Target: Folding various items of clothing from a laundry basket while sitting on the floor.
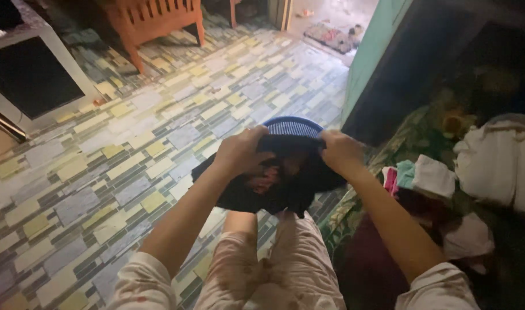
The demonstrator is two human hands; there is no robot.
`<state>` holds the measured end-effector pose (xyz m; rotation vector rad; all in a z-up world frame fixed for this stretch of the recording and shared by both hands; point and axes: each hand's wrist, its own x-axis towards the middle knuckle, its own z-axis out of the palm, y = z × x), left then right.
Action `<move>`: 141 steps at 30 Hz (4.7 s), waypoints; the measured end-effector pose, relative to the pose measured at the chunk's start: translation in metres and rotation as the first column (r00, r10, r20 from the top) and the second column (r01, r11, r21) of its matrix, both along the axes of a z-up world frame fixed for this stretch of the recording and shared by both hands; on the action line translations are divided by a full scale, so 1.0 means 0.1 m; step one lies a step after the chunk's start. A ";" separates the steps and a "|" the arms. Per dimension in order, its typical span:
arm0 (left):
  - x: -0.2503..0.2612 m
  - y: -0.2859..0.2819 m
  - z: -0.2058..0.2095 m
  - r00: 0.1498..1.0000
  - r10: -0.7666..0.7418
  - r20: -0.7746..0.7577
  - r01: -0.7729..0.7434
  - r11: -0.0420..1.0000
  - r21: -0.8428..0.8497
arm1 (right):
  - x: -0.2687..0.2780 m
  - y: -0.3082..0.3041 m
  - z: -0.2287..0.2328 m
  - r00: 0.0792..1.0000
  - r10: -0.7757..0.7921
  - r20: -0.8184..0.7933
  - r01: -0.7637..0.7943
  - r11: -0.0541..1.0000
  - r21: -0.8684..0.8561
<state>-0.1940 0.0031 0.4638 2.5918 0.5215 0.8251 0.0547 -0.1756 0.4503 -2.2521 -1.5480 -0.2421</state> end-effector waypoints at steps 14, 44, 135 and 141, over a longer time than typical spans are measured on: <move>-0.30 0.50 -0.53 0.952 0.301 -0.051 -0.271 0.911 0.311 | 0.40 0.11 -0.39 0.910 -0.268 0.316 0.264 0.963 0.055; -0.66 -0.46 -2.66 0.704 -0.500 -0.505 0.183 0.814 -0.551 | -0.14 -0.92 -2.80 0.647 0.154 -0.747 -0.396 0.905 -0.156; -2.04 -0.43 -3.73 0.584 0.274 -0.764 -0.627 0.750 -0.211 | -0.57 -2.67 -2.96 0.401 -0.836 -0.375 0.631 0.549 -0.548; -1.87 -0.59 -3.51 0.546 0.234 -0.804 -0.553 0.822 -0.137 | -0.51 -2.61 -3.09 0.409 -0.813 -0.416 0.637 0.580 -0.507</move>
